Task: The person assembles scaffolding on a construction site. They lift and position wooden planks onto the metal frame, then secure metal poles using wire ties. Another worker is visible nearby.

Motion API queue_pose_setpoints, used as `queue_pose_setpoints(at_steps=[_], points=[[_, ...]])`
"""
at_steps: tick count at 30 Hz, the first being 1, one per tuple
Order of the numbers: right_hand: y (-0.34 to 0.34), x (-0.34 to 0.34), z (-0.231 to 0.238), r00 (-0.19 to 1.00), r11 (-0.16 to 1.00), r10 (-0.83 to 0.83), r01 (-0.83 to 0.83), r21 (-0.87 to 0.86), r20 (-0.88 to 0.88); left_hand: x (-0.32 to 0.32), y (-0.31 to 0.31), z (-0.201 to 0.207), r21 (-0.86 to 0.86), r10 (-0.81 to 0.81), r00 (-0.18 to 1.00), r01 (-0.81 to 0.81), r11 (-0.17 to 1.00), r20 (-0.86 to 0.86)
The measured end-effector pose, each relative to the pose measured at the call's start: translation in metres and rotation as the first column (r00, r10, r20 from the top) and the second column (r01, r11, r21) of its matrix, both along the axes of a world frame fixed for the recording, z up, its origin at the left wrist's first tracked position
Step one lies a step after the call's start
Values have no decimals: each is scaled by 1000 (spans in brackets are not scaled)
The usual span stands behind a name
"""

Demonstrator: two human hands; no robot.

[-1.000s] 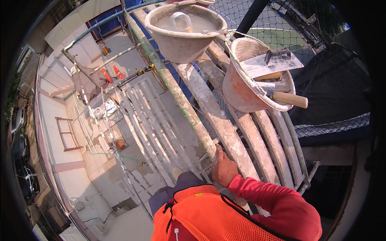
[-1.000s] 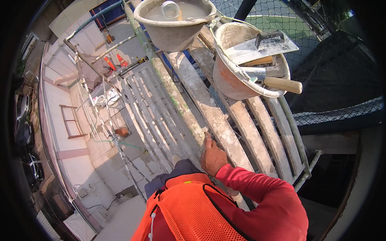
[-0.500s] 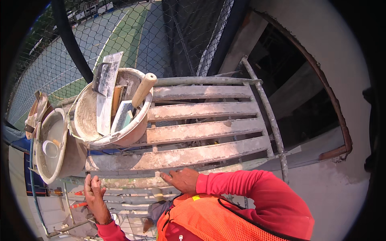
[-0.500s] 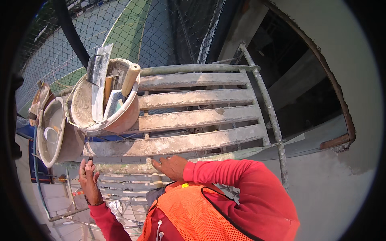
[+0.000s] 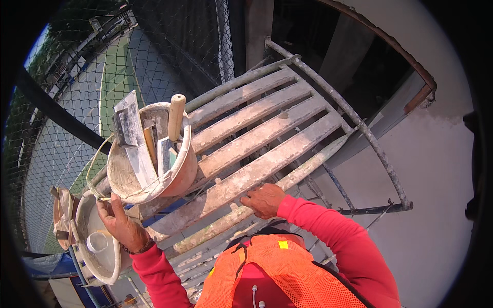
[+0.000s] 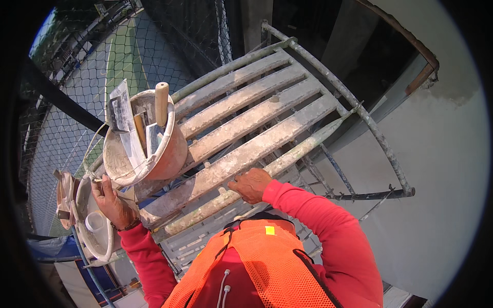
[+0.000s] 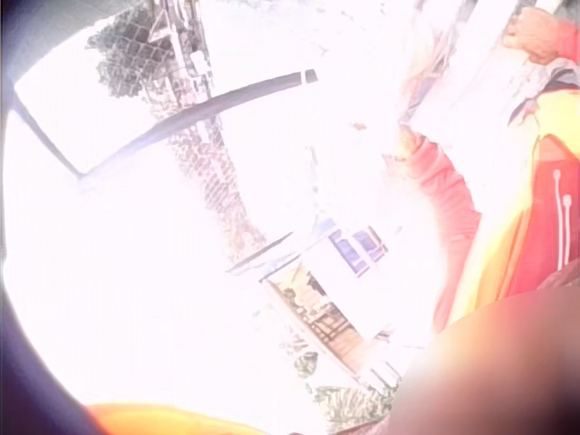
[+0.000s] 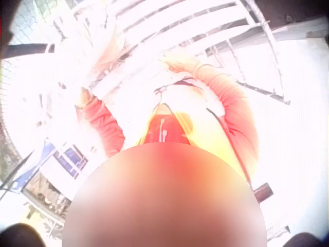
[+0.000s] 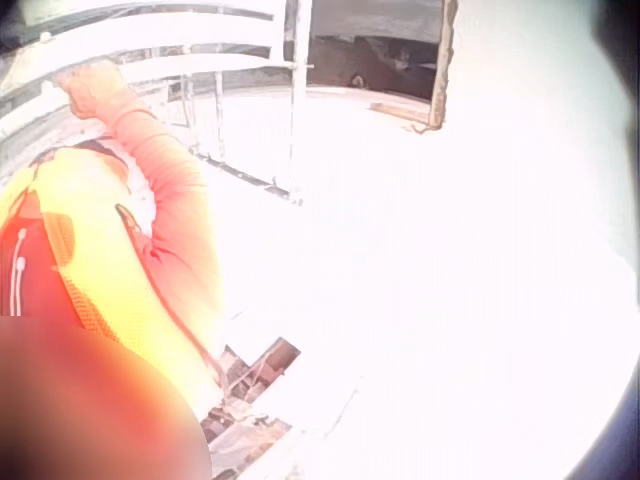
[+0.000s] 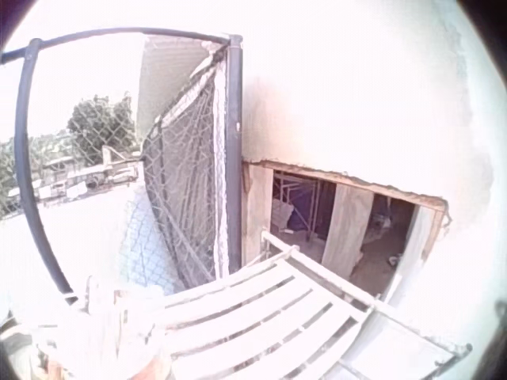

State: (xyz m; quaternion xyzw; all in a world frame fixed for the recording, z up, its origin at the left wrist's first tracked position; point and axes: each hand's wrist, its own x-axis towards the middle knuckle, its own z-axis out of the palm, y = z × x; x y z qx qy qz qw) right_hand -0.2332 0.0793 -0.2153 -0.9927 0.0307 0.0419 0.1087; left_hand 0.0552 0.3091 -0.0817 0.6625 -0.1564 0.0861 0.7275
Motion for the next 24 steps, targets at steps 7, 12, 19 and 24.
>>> queue_pose_setpoints(at_steps=[7, 12, 19, 24], points=[[10, 6, 6, 999, 999, -18, 20, -38, 45, 30, -33, 72, -405, -480, 874, 415, 815, -70], [11, 3, 6, 998, 999, -23, 26, -38, 57, 47, -75, 129, -442, -711, 676, 587, 678, -191], [6, -2, -7, 984, 999, -32, 37, -23, 175, 31, -117, 171, -295, -819, 568, 770, 565, -86], [1, -40, 45, 716, 987, -158, 98, 125, 680, -13, -120, 207, -111, -914, 398, 908, 405, -81]])
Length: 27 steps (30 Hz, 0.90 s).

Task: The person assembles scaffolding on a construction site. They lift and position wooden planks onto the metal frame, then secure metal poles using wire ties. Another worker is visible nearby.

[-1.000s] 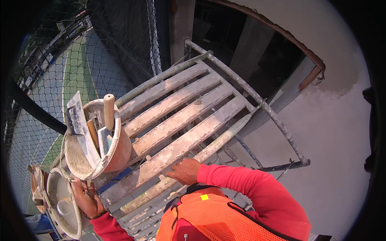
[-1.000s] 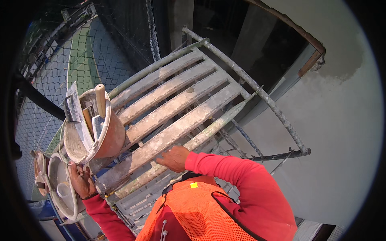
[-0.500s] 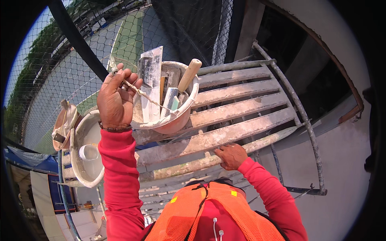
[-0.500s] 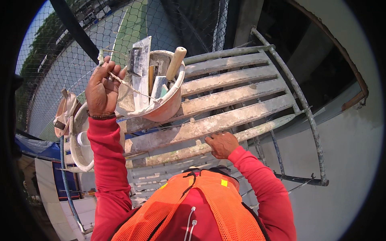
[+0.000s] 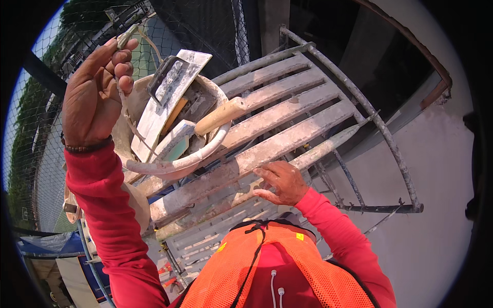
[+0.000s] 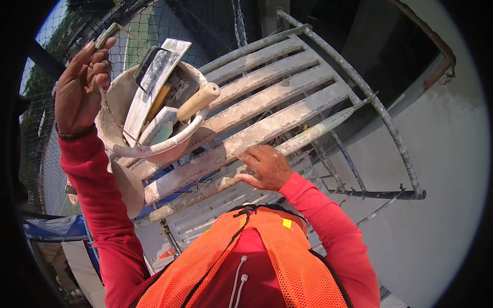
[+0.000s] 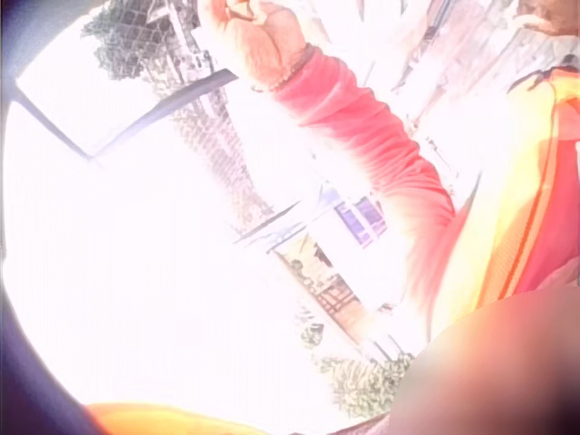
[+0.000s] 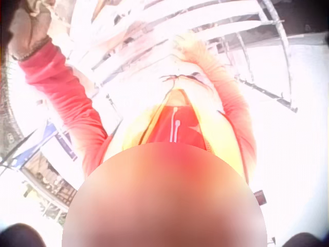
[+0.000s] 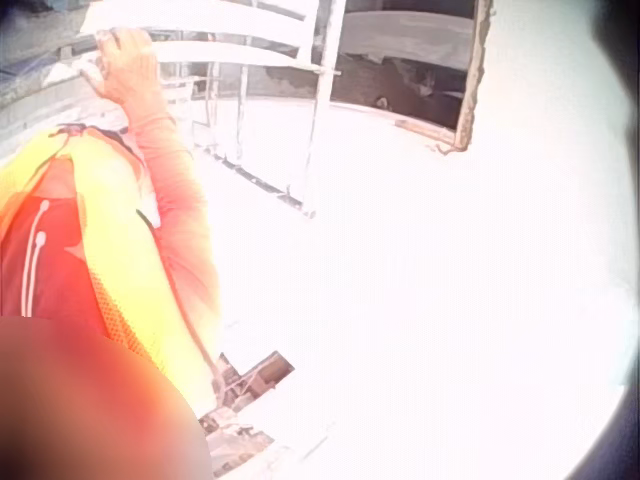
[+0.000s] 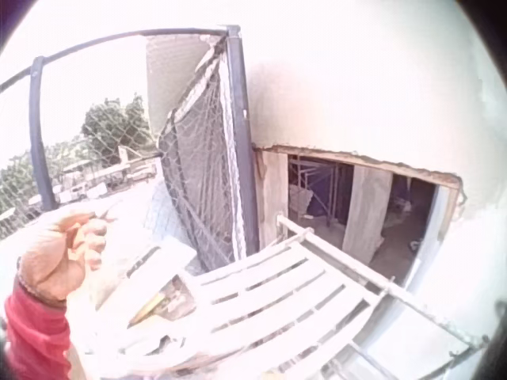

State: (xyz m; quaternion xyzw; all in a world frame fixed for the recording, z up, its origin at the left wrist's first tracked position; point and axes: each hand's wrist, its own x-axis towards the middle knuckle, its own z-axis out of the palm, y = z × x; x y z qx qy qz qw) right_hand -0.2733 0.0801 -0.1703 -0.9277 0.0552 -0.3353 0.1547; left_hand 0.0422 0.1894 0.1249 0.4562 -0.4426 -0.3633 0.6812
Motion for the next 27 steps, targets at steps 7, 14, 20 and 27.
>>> queue_pose_setpoints(at_steps=[7, 14, 20, 27], points=[[-57, -105, 190, 836, 887, -246, 398, -233, 490, -77, -18, 28, 216, -408, 905, 425, 879, -118], [-40, -136, 282, 977, 874, 14, 92, -477, 213, -184, -43, 21, 290, -734, 679, 704, 648, -8], [29, -204, 276, 937, 802, -296, 350, 484, -188, -291, -61, -59, 107, -859, 496, 854, 509, 130], [43, -259, 172, 796, 541, -405, 605, 585, -449, -362, -77, -178, 295, -832, 541, 781, 551, 123]])
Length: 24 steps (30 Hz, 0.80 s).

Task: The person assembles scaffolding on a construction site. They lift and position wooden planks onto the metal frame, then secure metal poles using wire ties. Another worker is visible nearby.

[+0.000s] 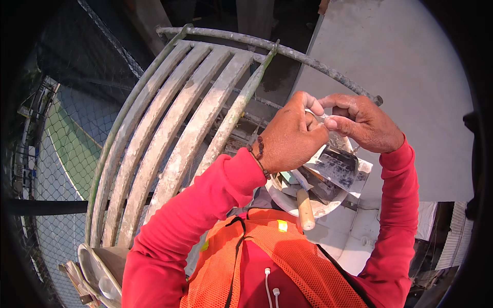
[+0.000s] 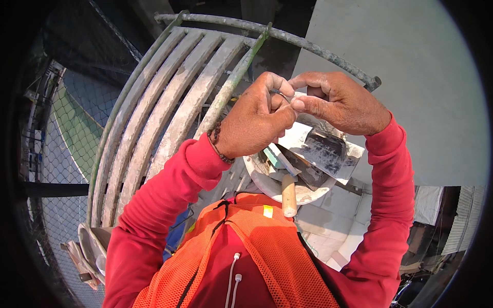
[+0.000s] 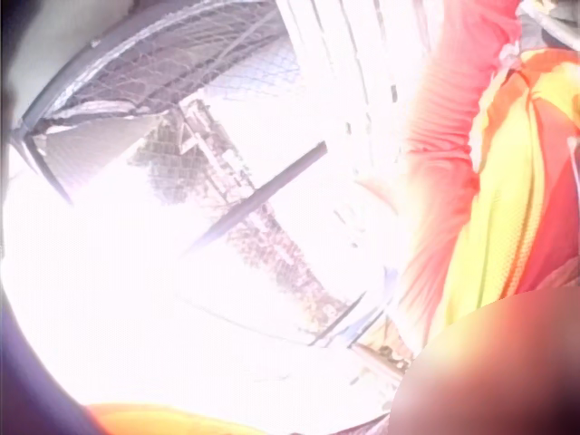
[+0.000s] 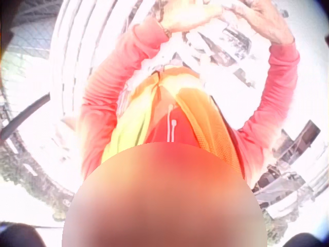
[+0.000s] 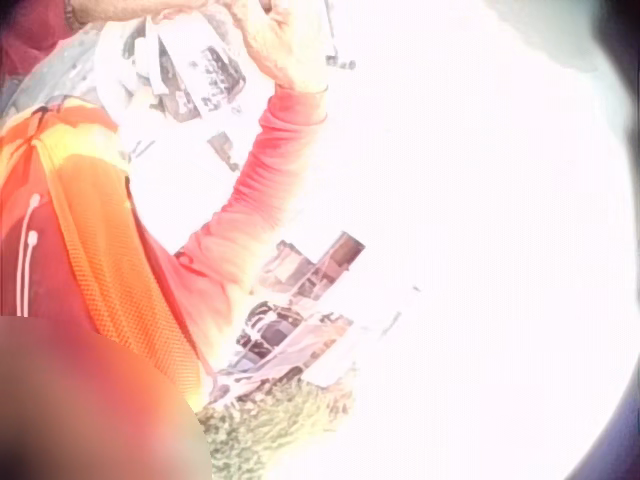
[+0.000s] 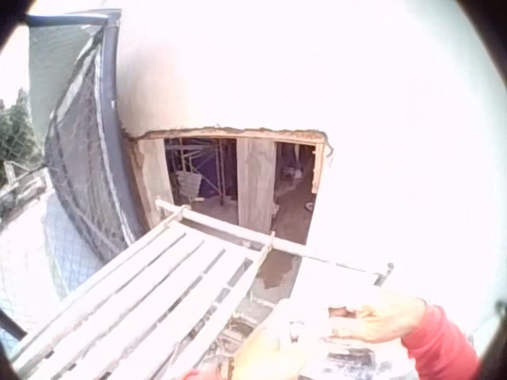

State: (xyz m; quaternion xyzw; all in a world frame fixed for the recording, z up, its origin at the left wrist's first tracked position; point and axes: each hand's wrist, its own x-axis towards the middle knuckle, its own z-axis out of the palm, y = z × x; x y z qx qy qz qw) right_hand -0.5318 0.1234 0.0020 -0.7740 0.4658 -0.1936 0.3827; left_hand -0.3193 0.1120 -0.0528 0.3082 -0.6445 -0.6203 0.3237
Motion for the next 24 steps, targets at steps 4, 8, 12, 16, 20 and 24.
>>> queue_pose_setpoints(at_steps=[4, 8, 12, 16, 20, 24], points=[[-8, -18, -91, 994, 987, -74, 85, 140, -85, 3, 9, -68, -369, 185, 971, -119, 922, 150], [-29, -2, -220, 982, 985, -169, 171, 17, -90, 58, 34, -109, -111, 190, 956, -169, 979, 222], [-60, 11, -353, 937, 960, -167, 226, 168, -308, 110, 68, -126, 111, 174, 911, -230, 967, 374], [-90, 22, -491, 919, 869, -37, 224, 441, -394, 158, 124, -143, 160, 134, 782, -286, 945, 609], [-117, 30, -610, 861, 878, -68, 292, 380, -504, 219, 228, -179, 364, 222, 638, -652, 665, 738], [-154, 36, -683, 844, 821, -78, 356, 446, -530, 273, 302, -235, 513, 414, 477, -858, 27, 776]])
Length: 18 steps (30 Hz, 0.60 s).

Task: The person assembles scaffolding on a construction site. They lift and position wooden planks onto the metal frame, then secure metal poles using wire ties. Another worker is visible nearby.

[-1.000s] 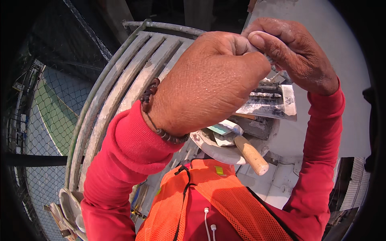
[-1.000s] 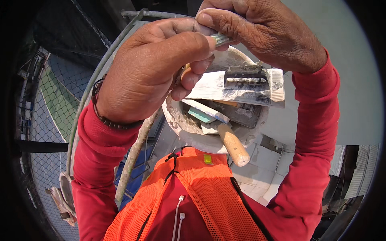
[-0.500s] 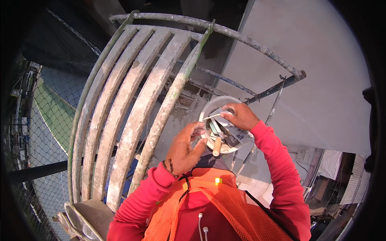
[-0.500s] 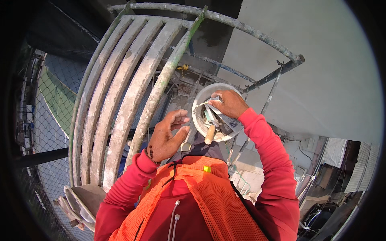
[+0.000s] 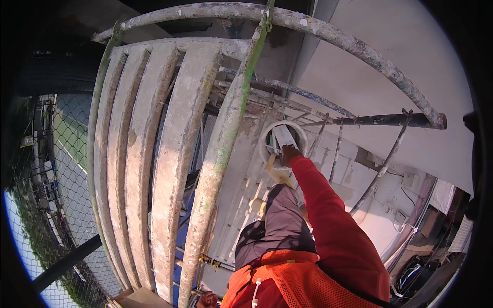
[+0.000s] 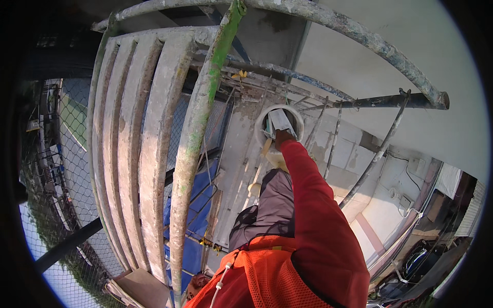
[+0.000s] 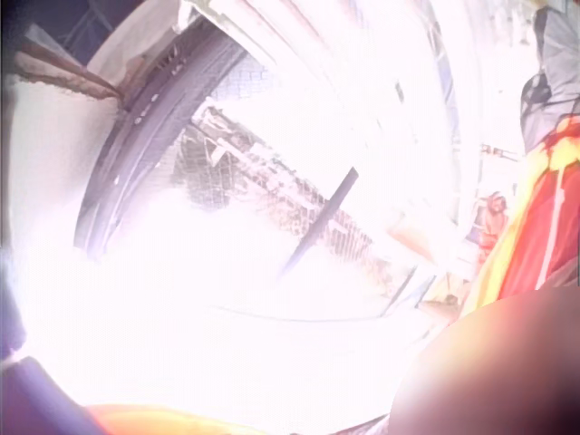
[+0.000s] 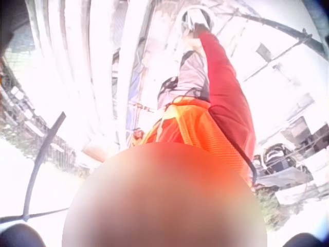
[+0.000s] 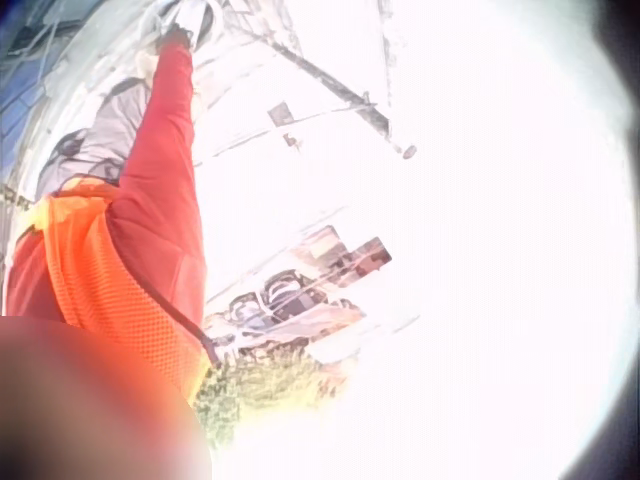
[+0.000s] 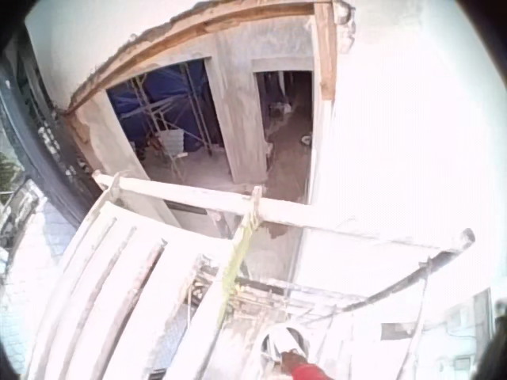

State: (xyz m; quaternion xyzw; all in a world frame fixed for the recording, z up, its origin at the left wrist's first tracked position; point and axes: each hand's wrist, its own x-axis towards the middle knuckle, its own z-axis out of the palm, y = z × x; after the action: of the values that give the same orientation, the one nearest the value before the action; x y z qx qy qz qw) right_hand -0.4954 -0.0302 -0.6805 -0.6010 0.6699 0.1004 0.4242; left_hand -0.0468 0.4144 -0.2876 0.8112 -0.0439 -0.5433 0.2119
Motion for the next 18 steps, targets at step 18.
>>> queue_pose_setpoints(at_steps=[18], points=[[-9, -8, -12, 988, 988, 152, -152, -28, 6, -83, 21, -15, 242, -8, 993, -21, 970, 119]])
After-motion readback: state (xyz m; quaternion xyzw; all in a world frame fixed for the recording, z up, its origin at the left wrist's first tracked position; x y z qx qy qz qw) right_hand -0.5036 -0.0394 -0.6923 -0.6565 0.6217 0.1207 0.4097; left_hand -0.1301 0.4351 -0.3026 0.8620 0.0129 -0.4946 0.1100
